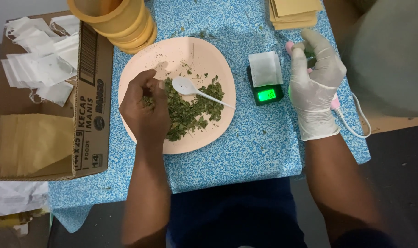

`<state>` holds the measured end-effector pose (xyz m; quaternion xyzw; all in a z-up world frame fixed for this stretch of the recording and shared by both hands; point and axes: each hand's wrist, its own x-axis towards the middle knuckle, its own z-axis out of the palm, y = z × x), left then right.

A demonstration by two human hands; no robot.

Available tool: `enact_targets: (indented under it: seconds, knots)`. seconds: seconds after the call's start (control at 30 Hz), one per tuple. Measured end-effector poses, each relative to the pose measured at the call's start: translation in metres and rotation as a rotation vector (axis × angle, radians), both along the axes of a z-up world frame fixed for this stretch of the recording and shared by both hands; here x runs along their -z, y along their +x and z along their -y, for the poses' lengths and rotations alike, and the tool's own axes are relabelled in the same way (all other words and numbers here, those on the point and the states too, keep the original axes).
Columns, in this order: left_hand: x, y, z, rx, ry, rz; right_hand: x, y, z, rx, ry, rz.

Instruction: The person scoops dried green herbs from a plate into small white sachets using a plastic spoon. They weigh the filled sachets on a digital scale and then use a pink handheld sealer to close the sachets.

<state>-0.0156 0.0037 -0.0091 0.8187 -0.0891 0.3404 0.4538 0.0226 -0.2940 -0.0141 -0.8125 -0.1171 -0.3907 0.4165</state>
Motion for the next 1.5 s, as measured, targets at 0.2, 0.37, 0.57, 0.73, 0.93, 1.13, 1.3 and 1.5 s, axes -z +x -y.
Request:
enact_targets:
  seconds: [0.2,0.37,0.57,0.73,0.93,1.13,1.3,1.5]
  knots:
    - [0.0017,0.0005,-0.0001,0.006,0.002,0.008,-0.0018,-0.0023,-0.0007,-0.008,0.009,-0.019]
    - [0.0024,0.0008,-0.0010,0.000,0.009,-0.005,0.0000,0.0002,0.0003,-0.003,-0.003,0.001]
    - [0.0001,0.0006,-0.0002,0.007,0.002,-0.006,-0.0007,0.0004,-0.0004,0.003,-0.002,0.002]
    - [0.0027,0.0016,-0.0016,0.014,0.013,0.015,-0.0002,-0.0007,-0.0002,-0.004,0.012,-0.012]
    - [0.0021,0.0013,-0.0017,0.008,0.035,0.017,-0.0019,-0.0007,-0.0002,0.018,-0.031,0.003]
    - [0.0013,0.0009,-0.0012,0.000,0.055,0.018,-0.0002,-0.0002,0.0010,-0.005,-0.022,-0.005]
    - [0.0013,0.0008,-0.0005,0.012,0.008,0.004,0.0003,0.0003,0.0009,-0.013,-0.009,0.006]
    - [0.0020,0.0010,-0.0016,0.008,-0.020,-0.027,-0.0003,0.0022,0.0040,0.056,-0.082,-0.019]
